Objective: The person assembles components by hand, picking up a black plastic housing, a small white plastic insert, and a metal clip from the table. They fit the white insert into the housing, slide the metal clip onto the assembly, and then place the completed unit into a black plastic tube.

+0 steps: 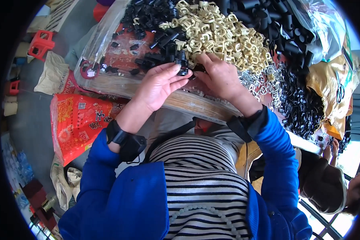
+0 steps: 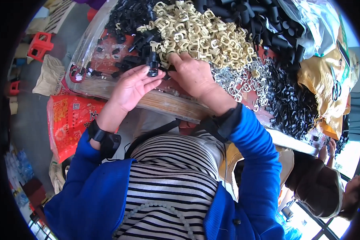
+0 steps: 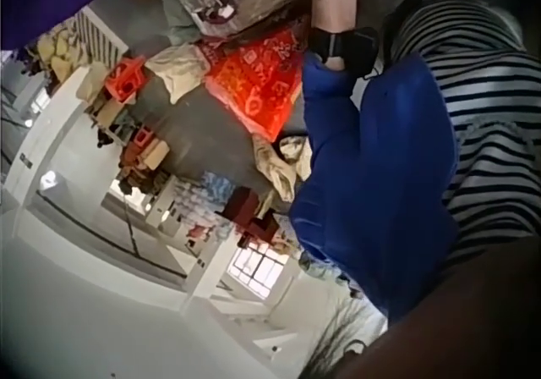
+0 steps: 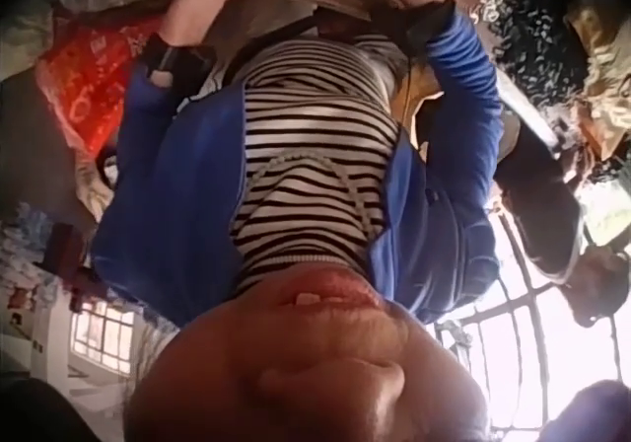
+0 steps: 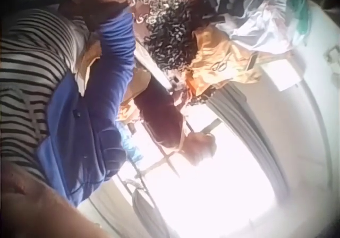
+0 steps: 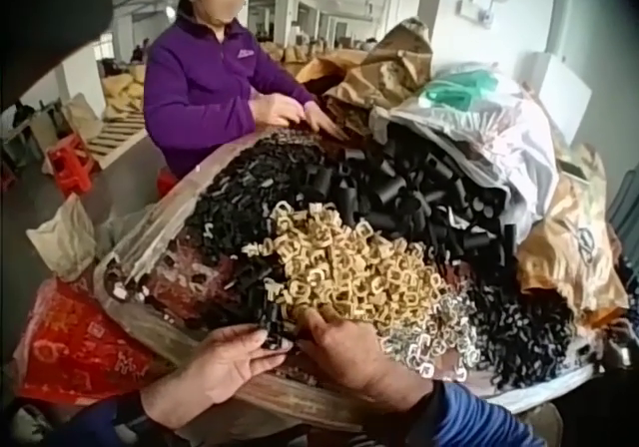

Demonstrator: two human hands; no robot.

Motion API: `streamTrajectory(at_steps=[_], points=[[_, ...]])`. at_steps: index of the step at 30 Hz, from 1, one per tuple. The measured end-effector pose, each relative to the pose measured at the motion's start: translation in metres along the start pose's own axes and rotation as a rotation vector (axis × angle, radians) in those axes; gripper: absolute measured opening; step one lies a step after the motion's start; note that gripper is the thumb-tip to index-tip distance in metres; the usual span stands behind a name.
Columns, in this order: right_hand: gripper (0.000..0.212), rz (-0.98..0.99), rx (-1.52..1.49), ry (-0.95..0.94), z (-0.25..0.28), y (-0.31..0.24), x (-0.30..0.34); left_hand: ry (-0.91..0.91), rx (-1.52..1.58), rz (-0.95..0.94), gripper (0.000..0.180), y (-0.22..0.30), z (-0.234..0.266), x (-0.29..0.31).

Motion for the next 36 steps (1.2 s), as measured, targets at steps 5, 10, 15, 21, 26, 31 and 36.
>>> streamTrajectory(at_steps=[5,10,15,21,26,31,36], points=[[0.019,-0.032,0.066,-0.003,-0.011,0.001,-0.009,0.017,0.086,-0.01,0.017,-0.001,0.003,-0.002],[0.016,-0.049,-0.265,0.156,0.007,0.02,0.013,0.011,0.061,-0.014,0.016,-0.002,-0.002,0.0],[0.018,-0.306,-0.973,0.164,0.003,0.029,0.05,-0.062,0.023,0.071,0.017,-0.018,-0.024,-0.003],[0.02,-0.511,-1.44,0.361,0.006,0.027,0.09,-0.133,-0.053,0.188,0.022,-0.045,-0.056,-0.017],[0.023,-0.452,-1.237,0.438,0.026,0.033,0.108,-0.169,-0.07,0.32,0.02,-0.061,-0.076,-0.022],[0.02,-0.425,-1.204,0.596,0.03,0.036,0.12,-0.181,-0.066,0.311,0.019,-0.068,-0.087,-0.026],[0.016,-0.496,-1.377,0.813,0.01,0.035,0.128,-0.246,0.004,0.155,0.019,-0.069,-0.095,-0.034]])
Point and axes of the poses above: each hand's wrist, its own x-axis away from the middle knuckle, its own z-axis out of the back of the hand, y = z × x, the point moved 6 cm from there along -x, towards the middle knuckle, and after that the axes turned 13 degrees about z, right-handed, at the moved point
